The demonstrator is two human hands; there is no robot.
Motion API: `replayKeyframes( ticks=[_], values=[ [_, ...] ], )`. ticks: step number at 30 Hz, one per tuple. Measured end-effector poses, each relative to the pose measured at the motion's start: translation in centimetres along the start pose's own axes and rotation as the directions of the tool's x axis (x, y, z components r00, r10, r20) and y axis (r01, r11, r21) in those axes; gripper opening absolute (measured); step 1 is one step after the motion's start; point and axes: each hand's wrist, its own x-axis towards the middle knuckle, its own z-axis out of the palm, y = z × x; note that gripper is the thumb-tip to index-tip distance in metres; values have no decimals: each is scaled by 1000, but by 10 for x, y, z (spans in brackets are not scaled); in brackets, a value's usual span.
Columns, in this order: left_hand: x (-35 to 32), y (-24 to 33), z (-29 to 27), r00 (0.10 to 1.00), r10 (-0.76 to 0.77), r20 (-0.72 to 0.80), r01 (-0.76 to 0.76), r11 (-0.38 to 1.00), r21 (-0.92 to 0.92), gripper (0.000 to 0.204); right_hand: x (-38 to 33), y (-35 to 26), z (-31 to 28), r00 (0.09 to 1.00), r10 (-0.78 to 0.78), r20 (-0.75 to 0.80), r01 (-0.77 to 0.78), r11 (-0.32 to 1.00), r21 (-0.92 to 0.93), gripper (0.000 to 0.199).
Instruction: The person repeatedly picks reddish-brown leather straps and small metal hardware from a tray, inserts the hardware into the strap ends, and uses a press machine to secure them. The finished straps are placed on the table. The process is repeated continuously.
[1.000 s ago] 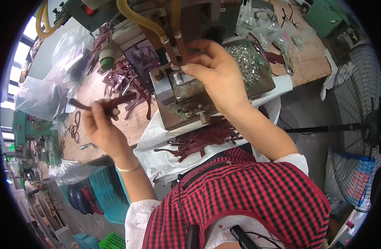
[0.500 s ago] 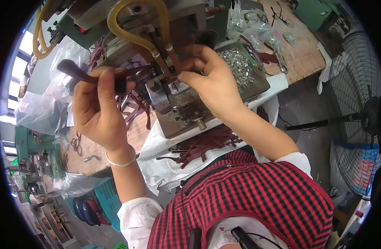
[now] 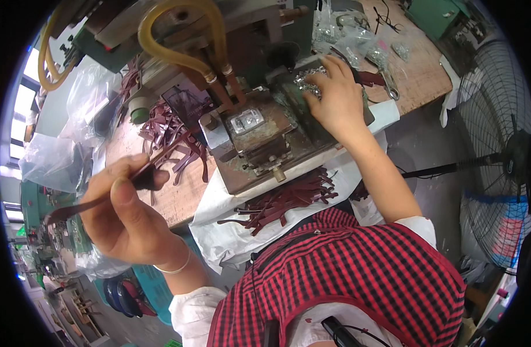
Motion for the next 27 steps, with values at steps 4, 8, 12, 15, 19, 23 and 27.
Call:
replayKeyframes(
  ticks=[4,8,12,15,19,23,27],
  values=[
    [23,-30,20,993,-117,-33,118,992,45,8,-15,26,36,992,-105,65,103,994,31,18],
    [15,-35,16,998,-50,-38,53,995,89,9,-8,24,25,999,29,-28,-23,979,202,11],
    [-2,-28,-5,977,-145,-157,144,989,-17,14,-7,28,22,981,183,-59,-147,913,379,13],
    [1,-17,0,988,-89,-126,89,996,-5,15,4,19,17,922,353,160,-385,790,478,15],
    [18,-12,10,997,-69,-42,75,983,166,13,13,-9,8,895,209,393,-442,298,846,15],
    [25,-35,17,990,-105,-95,110,992,53,11,12,-82,-30,911,97,401,-410,304,860,23],
    [26,-35,18,991,-121,-59,123,992,34,11,1,-97,-21,871,93,483,-488,40,872,35]
  ],
)
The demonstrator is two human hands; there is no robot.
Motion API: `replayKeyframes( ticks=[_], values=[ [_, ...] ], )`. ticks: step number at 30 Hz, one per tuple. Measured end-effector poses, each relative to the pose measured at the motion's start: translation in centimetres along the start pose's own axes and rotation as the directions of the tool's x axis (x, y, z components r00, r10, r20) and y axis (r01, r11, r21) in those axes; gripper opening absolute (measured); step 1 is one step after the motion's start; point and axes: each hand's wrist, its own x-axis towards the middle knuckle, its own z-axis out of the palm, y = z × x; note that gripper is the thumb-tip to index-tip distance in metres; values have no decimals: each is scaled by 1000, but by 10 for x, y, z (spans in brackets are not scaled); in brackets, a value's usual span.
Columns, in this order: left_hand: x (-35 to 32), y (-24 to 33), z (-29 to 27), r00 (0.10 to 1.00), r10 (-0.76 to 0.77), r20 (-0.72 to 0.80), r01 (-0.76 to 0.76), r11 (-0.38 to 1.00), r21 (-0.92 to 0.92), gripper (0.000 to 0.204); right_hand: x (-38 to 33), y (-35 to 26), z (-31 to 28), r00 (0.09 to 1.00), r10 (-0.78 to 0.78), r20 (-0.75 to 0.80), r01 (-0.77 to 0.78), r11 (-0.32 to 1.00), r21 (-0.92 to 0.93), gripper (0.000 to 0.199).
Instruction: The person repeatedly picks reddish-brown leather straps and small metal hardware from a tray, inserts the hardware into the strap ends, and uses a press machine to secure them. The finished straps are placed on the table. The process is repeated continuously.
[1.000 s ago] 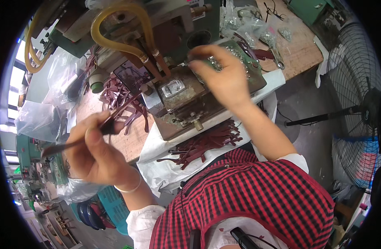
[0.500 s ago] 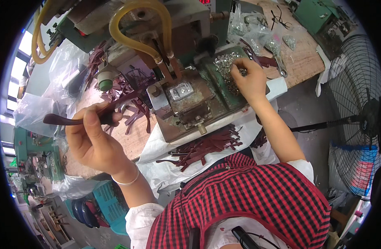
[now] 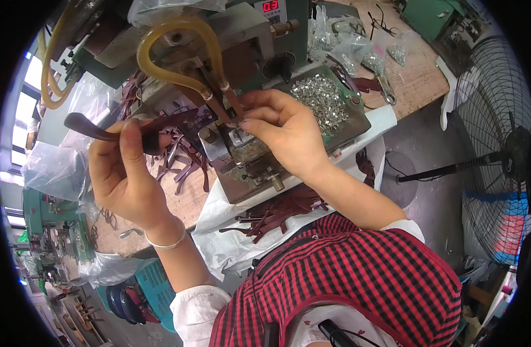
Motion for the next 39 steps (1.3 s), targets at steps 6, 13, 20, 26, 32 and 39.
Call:
replayKeyframes(
  ticks=[6,13,20,26,32,39],
  values=[
    [-1,3,6,999,3,-35,-3,1000,-2,14,4,0,10,998,-17,-59,23,996,88,36],
    [-32,22,-9,998,65,21,-65,998,1,13,-20,-36,5,996,-14,83,20,997,-75,57],
    [-88,-8,2,908,319,273,-371,913,169,17,-12,11,-14,862,-495,108,437,618,-654,15],
    [-86,-1,30,718,421,555,-639,714,285,26,17,11,-60,910,-282,-303,164,917,-363,13],
    [-92,-9,32,696,480,534,-656,728,200,24,27,27,-135,799,-418,-432,126,819,-560,15],
    [-101,-15,36,705,494,508,-654,731,196,22,29,63,-113,811,-547,208,331,136,-934,15]
  ],
)
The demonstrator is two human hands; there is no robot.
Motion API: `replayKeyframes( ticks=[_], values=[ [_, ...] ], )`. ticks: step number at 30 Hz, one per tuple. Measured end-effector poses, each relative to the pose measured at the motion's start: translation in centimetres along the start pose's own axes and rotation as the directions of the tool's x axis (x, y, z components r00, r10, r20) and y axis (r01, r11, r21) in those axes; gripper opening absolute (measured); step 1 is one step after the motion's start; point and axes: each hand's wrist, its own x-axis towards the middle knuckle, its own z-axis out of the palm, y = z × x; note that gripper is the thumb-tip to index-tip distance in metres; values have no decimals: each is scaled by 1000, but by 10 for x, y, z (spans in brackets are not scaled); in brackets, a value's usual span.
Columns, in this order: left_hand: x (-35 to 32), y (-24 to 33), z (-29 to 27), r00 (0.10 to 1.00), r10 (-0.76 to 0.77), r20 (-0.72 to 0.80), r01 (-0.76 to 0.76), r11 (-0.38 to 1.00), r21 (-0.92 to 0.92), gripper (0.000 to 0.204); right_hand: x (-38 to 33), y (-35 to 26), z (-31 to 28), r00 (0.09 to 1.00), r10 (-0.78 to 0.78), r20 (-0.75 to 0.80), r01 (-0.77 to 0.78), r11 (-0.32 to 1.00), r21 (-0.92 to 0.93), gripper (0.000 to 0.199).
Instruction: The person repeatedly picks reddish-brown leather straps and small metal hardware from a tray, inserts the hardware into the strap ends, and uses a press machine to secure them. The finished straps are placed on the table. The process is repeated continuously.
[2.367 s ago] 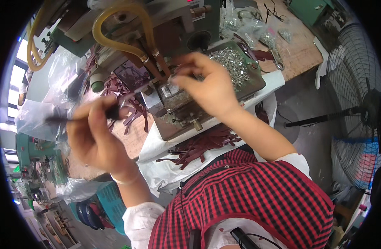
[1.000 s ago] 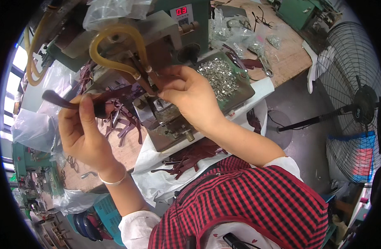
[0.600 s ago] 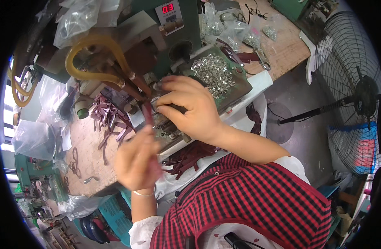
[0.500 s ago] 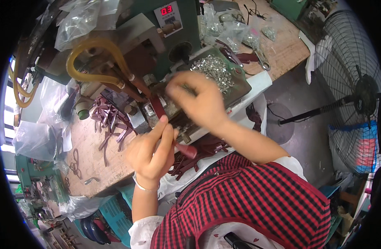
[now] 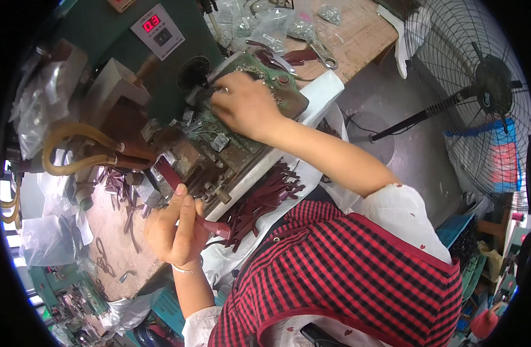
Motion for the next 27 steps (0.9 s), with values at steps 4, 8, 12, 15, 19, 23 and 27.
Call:
replayKeyframes(
  ticks=[4,8,12,15,19,23,27],
  values=[
    [3,15,-13,978,-152,142,161,986,-51,25,11,17,13,995,-29,99,52,969,-241,19],
    [-54,-13,-61,957,-287,-35,285,915,285,24,-4,9,-30,803,591,77,-581,746,324,26],
    [-85,-116,-133,583,-754,-301,810,511,289,14,-25,20,-32,610,787,94,-469,263,843,17],
    [-112,-167,-151,615,-781,108,569,534,626,18,-28,20,5,666,735,122,-480,297,826,18],
    [-186,-193,-119,490,-814,312,461,546,699,25,-7,-5,17,755,645,117,-443,371,816,13],
    [-196,-191,-108,586,-799,133,539,507,673,15,-3,-8,1,796,597,100,-461,491,739,12],
    [-139,-172,-129,435,-897,71,442,282,852,11,-14,1,-14,855,512,78,-444,647,619,13]
  ],
)
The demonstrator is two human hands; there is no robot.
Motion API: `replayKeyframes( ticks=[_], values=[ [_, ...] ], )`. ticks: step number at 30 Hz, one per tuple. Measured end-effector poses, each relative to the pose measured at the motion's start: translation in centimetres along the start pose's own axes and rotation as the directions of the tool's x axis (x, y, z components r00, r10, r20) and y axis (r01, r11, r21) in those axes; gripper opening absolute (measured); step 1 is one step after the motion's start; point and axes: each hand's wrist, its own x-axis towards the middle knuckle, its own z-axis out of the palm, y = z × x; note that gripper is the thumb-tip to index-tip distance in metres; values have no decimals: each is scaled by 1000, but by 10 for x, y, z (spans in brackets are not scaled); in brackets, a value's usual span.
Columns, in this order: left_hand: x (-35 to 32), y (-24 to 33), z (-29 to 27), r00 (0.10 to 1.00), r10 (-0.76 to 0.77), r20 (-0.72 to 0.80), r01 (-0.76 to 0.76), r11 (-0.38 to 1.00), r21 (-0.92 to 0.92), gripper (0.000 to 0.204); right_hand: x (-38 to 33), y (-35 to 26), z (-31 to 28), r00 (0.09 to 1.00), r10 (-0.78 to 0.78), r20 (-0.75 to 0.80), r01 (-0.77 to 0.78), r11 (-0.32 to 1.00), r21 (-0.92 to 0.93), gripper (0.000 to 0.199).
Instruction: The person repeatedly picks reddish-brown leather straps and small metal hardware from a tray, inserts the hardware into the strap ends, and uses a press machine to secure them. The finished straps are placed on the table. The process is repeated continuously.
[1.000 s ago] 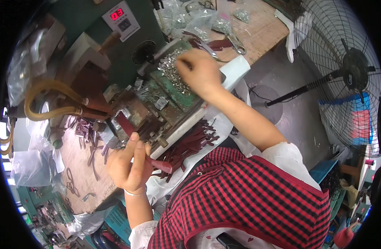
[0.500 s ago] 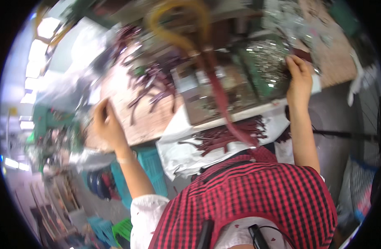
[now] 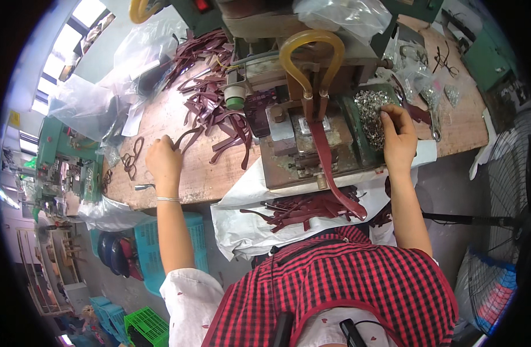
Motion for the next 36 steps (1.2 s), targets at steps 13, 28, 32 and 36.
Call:
replayKeyframes(
  ticks=[13,28,32,36],
  values=[
    [-29,63,70,942,-14,335,314,391,-866,13,-15,-85,10,965,-17,263,7,999,40,16],
    [-57,139,-115,925,-237,-298,-319,-55,-946,18,-15,-128,68,864,208,459,-423,795,435,41],
    [-78,168,-130,749,70,-658,-644,311,-699,8,-34,-140,55,892,147,428,-358,808,468,51],
    [-81,214,-118,490,448,-748,-864,364,-348,31,-12,-129,29,859,-25,512,-99,972,214,52]
  ],
)
